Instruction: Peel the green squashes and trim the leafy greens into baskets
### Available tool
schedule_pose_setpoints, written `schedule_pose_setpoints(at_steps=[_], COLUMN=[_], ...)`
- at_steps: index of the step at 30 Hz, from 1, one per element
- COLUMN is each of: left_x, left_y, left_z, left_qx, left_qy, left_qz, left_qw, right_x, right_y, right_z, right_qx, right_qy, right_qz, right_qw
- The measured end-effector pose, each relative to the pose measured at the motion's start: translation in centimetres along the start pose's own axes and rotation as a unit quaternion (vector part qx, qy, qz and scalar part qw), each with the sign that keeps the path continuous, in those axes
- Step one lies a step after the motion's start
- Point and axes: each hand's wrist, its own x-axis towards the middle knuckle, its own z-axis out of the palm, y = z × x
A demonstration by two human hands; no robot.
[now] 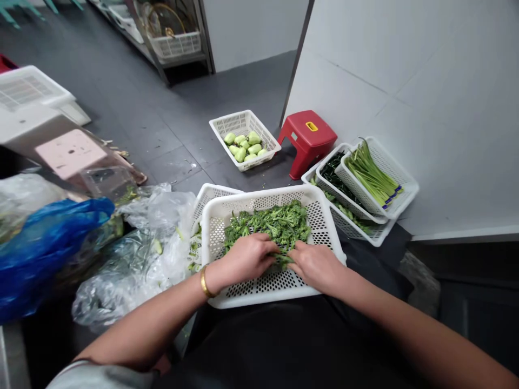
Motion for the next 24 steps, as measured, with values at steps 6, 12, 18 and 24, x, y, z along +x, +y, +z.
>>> schedule_pose_setpoints(at_steps=[6,12,18,24], left_x=[-1.0,-0.8,-0.5,0.1], left_y=[-0.5,-0.2,0.6,0.4], left_z=[-2.2,-4.1,-3.1,0.1], left_qx=[-0.188,-0.478,-0.529,-0.62], left_qy=[0.011,-0.135,0.057,0.248], left_qz=[0.014,0.031,-0.022,-0.109], left_qw=[0.982,0.868,0.846,0.737], right_x=[0.0,-0.3,0.6,2.5], right_y=[0.6,0.2,0.0,-4.2], right_z=[-2.1,-4.5,-4.7,-1.0], right_qx=[0.08,0.139,0.059,-0.024], right_qy=[0.003,0.044,0.226,0.437], right_qz=[-0.11,-0.151,-0.113,-0.018], right_qw=[0.991,0.978,0.966,0.899])
